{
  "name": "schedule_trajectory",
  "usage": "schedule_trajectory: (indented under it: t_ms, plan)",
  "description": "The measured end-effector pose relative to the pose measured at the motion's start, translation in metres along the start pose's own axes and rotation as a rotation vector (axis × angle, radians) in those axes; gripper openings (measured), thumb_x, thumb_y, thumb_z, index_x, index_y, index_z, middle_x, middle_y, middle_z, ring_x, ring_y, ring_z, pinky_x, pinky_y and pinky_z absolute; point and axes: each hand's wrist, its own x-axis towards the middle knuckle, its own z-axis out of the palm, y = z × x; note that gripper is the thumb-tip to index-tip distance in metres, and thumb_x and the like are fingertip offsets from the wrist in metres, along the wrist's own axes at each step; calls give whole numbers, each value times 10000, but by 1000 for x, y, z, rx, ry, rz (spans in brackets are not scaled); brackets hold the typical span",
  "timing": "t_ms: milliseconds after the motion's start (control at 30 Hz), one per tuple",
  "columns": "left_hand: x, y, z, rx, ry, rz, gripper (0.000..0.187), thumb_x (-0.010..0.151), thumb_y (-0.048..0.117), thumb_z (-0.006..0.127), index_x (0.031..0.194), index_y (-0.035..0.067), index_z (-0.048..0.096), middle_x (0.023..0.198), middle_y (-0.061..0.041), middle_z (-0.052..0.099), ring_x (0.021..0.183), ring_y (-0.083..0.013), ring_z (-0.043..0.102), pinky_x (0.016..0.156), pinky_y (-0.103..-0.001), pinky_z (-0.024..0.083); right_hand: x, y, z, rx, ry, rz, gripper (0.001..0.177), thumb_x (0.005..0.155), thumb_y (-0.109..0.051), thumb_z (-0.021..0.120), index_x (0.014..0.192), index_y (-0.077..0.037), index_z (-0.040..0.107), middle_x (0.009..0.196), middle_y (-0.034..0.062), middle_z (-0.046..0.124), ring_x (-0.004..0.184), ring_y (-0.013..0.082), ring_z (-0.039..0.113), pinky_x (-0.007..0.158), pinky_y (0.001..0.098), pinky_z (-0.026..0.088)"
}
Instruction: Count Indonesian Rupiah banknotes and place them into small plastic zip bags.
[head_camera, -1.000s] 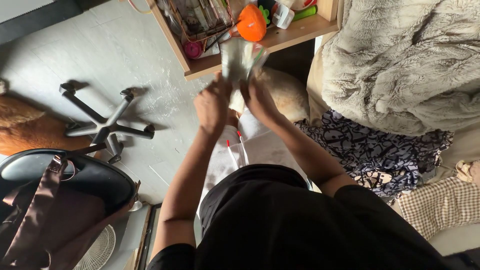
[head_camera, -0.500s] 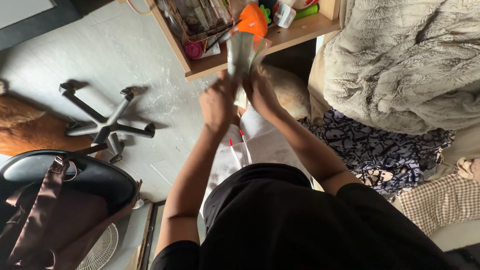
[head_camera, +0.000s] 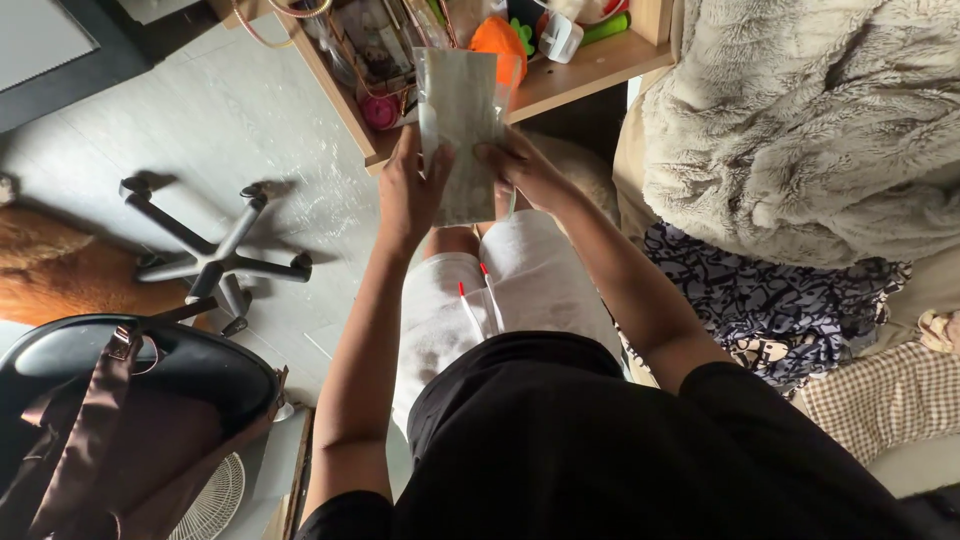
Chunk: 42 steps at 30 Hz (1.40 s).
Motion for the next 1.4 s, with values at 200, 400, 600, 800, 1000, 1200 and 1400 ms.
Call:
schedule_trajectory:
  t_ms: [200,400,600,800,1000,1200,1400]
  plan:
    - [8,-53,17,-280,112,0,499,1047,113,603,1526,69,470,1194,-228,736,1042,-362,752,867,-417,593,47,19,20,-313,235,-277,447,1050,-333,655,1292,20,524,967,55,599,836,149,568,736,307,465]
    - [5,-52,45,349,185,-52,503,1001,111,615,1494,152,519,1244,-154,639,1002,-366,663,806,-459,545,45,-20,75,-327,388,-205,526,1056,-465,594,1326,-14,594,1178,102,699,1139,194,654,1008,348,506]
    - [-3,-4,24,274,131,165,541,931,247,690,1427,84,547,1260,-174,563,1165,-380,553,959,-516,480,78,73,8,60,430,-172,431,1082,-347,608,1262,38,684,1113,95,706,1019,185,631,876,334,497]
    - [27,-28,28,-4,454,-201,436,1102,359,600,1257,-36,502,1120,-256,581,1022,-420,549,901,-524,476,59,37,26,249,261,-245,291,1078,-185,590,1268,28,647,1193,58,708,1123,139,636,1019,299,499]
    - [15,-4,52,-24,535,-146,324,1084,343,534,1043,26,588,837,-224,673,748,-411,628,684,-472,495,52,12,56,529,412,-42,426,1052,-339,531,1298,0,606,1133,59,683,1027,162,643,932,328,527]
    - [23,-6,62,-266,356,-353,447,1085,409,393,1073,10,594,855,-276,672,756,-459,640,670,-506,495,65,6,59,305,674,-7,663,1005,-595,396,1289,-39,616,1124,88,689,953,169,644,831,347,544]
    - [26,-10,57,-169,319,-278,550,1123,459,322,1038,12,632,894,-260,672,804,-435,630,728,-500,490,44,-20,77,414,418,-133,725,1025,-658,364,1439,-73,479,1283,84,611,1133,198,581,1003,341,478]
